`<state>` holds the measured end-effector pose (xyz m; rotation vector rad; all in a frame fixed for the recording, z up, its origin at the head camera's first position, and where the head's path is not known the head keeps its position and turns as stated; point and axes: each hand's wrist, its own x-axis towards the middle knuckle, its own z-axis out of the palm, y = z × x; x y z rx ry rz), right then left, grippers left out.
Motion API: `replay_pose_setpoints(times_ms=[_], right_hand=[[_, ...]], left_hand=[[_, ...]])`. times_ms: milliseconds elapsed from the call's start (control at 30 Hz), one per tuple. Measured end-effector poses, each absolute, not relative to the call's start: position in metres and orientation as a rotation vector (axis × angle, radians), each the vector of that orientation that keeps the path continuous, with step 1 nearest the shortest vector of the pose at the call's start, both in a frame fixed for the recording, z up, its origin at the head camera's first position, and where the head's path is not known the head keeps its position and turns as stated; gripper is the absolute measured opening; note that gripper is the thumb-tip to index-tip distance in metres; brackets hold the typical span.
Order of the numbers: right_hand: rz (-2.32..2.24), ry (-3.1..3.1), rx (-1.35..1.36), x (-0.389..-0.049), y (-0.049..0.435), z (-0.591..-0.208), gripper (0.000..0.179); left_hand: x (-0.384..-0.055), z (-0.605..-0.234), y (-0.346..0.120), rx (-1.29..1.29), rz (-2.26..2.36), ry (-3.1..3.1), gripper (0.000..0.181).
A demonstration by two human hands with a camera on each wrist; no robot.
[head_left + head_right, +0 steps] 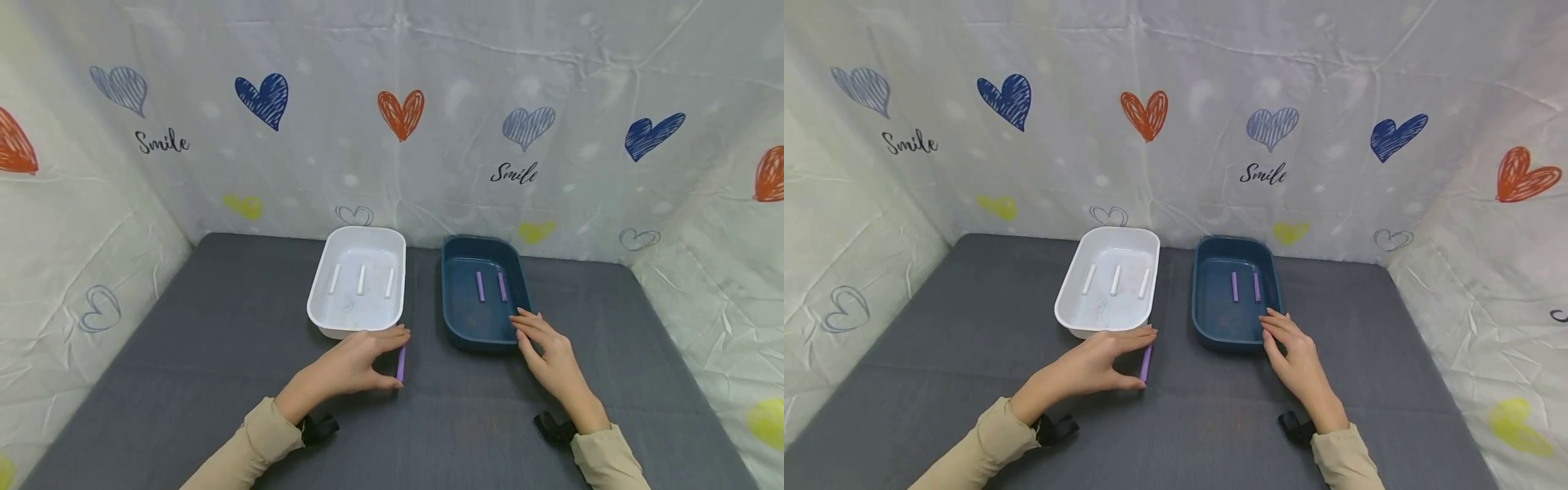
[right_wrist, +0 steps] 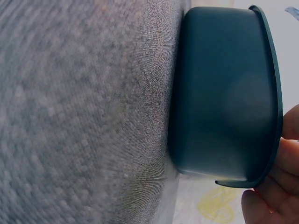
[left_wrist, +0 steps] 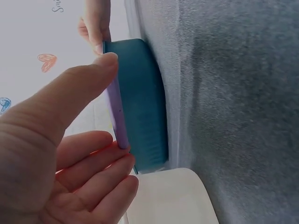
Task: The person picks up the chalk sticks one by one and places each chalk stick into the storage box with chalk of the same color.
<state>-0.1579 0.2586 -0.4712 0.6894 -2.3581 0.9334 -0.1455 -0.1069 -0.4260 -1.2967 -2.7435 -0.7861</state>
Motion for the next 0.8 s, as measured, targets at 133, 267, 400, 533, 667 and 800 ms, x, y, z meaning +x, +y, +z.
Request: replay_pose_setpoints(times_ms=[133,267,400,533,667,800], right_hand=[[0.929,-2.377,0.685,-0.157,0.259,-0.471,0.024],[0.930,-2.403,0.676,-0.157,0.259,-0.470,0.023],[0.941,-2.371,0.697,-0.158,0.258,-0.471,0.024],[0.942,-2.333,0.718,-0.158,0.257,-0.471,0.025],[0.954,-2.328,0.713,-0.158,0.256,-0.470,0.024],[0.944,-2.353,0.698,-0.158,0.257,-0.470,0.024]], left_hand=[[-0.147,-0.424,-0.103,-1.280,-0.824,-2.754,0.074],[-0.148,-0.420,-0.098,-1.270,-0.860,-2.757,0.074],[-0.150,-0.415,-0.093,-1.251,-0.903,-2.764,0.074],[-0.153,-0.410,-0.088,-1.230,-0.920,-2.770,0.074],[-0.158,-0.404,-0.081,-1.219,-0.920,-2.768,0.075],[-0.164,-0.397,-0.076,-1.208,-0.921,-2.760,0.074]])
